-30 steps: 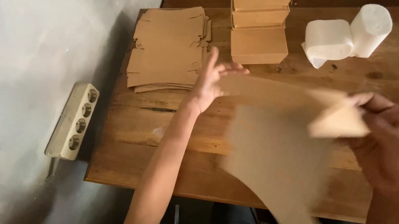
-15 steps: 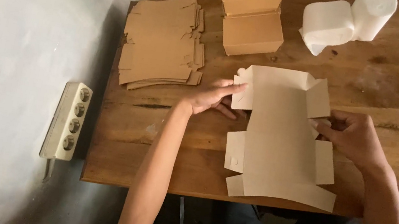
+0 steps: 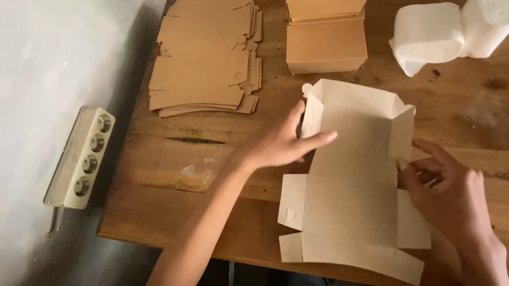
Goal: Assembling cardboard boxes by folding pre-cut sheets on a wooden table.
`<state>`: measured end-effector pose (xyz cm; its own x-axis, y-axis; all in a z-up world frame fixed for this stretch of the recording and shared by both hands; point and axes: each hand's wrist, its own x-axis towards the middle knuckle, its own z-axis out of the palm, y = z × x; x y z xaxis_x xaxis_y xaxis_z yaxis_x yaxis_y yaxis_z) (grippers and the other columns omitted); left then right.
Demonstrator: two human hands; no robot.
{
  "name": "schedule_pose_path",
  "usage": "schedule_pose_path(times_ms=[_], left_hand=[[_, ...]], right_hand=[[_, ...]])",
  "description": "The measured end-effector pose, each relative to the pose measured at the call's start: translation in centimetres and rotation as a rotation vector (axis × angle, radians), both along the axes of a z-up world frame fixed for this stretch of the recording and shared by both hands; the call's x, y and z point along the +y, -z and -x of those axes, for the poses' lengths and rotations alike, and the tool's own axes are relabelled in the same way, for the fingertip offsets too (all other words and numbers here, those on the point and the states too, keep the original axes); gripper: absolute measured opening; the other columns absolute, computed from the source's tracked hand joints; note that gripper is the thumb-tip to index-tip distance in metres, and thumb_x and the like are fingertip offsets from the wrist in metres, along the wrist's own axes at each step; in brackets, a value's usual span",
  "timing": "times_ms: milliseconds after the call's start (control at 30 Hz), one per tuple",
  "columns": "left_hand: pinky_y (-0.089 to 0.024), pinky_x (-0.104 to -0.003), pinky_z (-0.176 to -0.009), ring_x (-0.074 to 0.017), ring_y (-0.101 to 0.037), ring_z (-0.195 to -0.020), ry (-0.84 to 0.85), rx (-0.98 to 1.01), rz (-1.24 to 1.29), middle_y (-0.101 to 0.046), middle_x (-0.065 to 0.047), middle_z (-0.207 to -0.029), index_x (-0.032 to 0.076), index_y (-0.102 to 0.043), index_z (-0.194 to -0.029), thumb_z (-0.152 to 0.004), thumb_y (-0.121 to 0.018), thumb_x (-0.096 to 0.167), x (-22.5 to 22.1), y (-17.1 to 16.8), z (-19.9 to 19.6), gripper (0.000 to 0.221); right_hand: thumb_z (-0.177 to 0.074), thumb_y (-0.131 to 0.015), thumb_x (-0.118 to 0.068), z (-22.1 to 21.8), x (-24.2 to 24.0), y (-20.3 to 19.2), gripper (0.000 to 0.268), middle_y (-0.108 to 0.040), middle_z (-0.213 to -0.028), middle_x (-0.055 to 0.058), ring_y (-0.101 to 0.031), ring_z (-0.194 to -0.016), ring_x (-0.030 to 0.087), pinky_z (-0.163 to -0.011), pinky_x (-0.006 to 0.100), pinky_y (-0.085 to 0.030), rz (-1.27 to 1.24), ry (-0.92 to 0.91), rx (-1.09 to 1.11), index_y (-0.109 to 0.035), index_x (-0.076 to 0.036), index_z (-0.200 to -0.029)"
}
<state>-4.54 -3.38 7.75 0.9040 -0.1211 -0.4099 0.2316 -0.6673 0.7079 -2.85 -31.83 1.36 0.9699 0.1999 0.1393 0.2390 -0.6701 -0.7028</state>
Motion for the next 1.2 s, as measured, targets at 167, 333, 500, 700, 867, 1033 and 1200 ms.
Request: schedule_pose_path(times_ms=[167, 333, 500, 700, 867, 1033, 1200], left_hand=[[-0.044, -0.038, -0.091, -0.0251, -0.057, -0.109, -0.01, -0.188, 0.005, -0.057, -0.013, -0.119, -0.001, -0.041, -0.134, -0.082, -0.062, 0.061, 0.5, 2.8, -0.4, 0.084], [-0.043, -0.04, -0.107, -0.0281, -0.055, -0.133, 0.025, -0.263, 0.084, -0.054, -0.015, -0.149, 0.002, -0.04, -0.148, -0.081, -0.078, 0.036, 0.8, 4.2, -0.9, 0.084], [-0.039, -0.04, -0.112, -0.0275, -0.047, -0.141, -0.073, -0.171, 0.002, -0.047, -0.013, -0.155, 0.001, -0.034, -0.153, -0.074, -0.083, 0.037, 0.4, 4.4, -1.2, 0.1], [-0.052, -0.036, -0.083, -0.0235, -0.063, -0.097, 0.152, -0.152, 0.035, -0.067, -0.011, -0.114, 0.003, -0.054, -0.124, -0.089, -0.071, 0.035, 1.5, 4.3, -1.3, 0.05], [-0.045, -0.035, -0.102, -0.0211, -0.059, -0.121, 0.152, -0.176, 0.124, -0.059, -0.006, -0.14, 0.009, -0.038, -0.147, -0.082, -0.076, 0.034, 1.4, 5.0, -1.4, 0.08], [-0.047, -0.033, -0.093, -0.0247, -0.061, -0.112, 0.08, -0.127, 0.023, -0.062, -0.007, -0.133, 0.011, -0.029, -0.15, -0.078, -0.08, 0.027, 1.2, 4.3, -1.2, 0.09], [-0.051, -0.034, -0.089, -0.0289, -0.036, -0.149, 0.001, -0.168, 0.229, -0.033, -0.021, -0.158, 0.02, -0.012, -0.157, -0.077, -0.079, 0.011, 2.3, 4.5, -1.2, 0.105]], right_hand=[[-0.087, -0.075, -0.022, -0.2, 0.6, 0.2, 0.044, -0.08, -0.093, -0.003, -0.074, -0.076, 0.011, -0.075, 0.032, -0.057, 0.121, -0.03, 0.023, -0.071, -0.013, -0.13], [-0.089, -0.076, -0.019, 0.0, 0.5, 1.3, 0.044, -0.079, -0.095, 0.005, -0.072, -0.082, 0.014, -0.081, 0.03, -0.054, -0.028, 0.014, 0.117, -0.068, -0.004, -0.13], [-0.089, -0.073, -0.023, 0.3, 0.5, 2.1, 0.045, -0.079, -0.101, -0.001, -0.073, -0.088, 0.014, -0.086, 0.033, -0.053, 0.026, 0.039, 0.03, -0.068, -0.012, -0.132], [-0.095, -0.069, -0.023, 0.5, 0.4, 0.8, 0.031, -0.076, -0.085, 0.002, -0.071, -0.073, 0.016, -0.075, 0.034, -0.053, -0.057, 0.038, 0.057, -0.068, -0.007, -0.122], [-0.099, -0.062, -0.015, 0.4, 0.0, 0.9, 0.02, -0.073, -0.077, 0.005, -0.065, -0.064, 0.015, -0.064, 0.032, -0.05, -0.103, 0.074, 0.077, -0.07, -0.007, -0.116], [-0.098, -0.064, -0.009, 0.4, -0.2, 1.7, 0.024, -0.071, -0.081, 0.003, -0.064, -0.069, 0.012, -0.064, 0.028, -0.054, -0.172, 0.048, -0.002, -0.071, -0.004, -0.12], [-0.097, -0.066, -0.015, 0.3, -0.3, 2.3, 0.025, -0.067, -0.077, 0.002, -0.062, -0.063, 0.014, -0.063, 0.031, -0.05, -0.08, 0.061, -0.032, -0.071, -0.007, -0.121]])
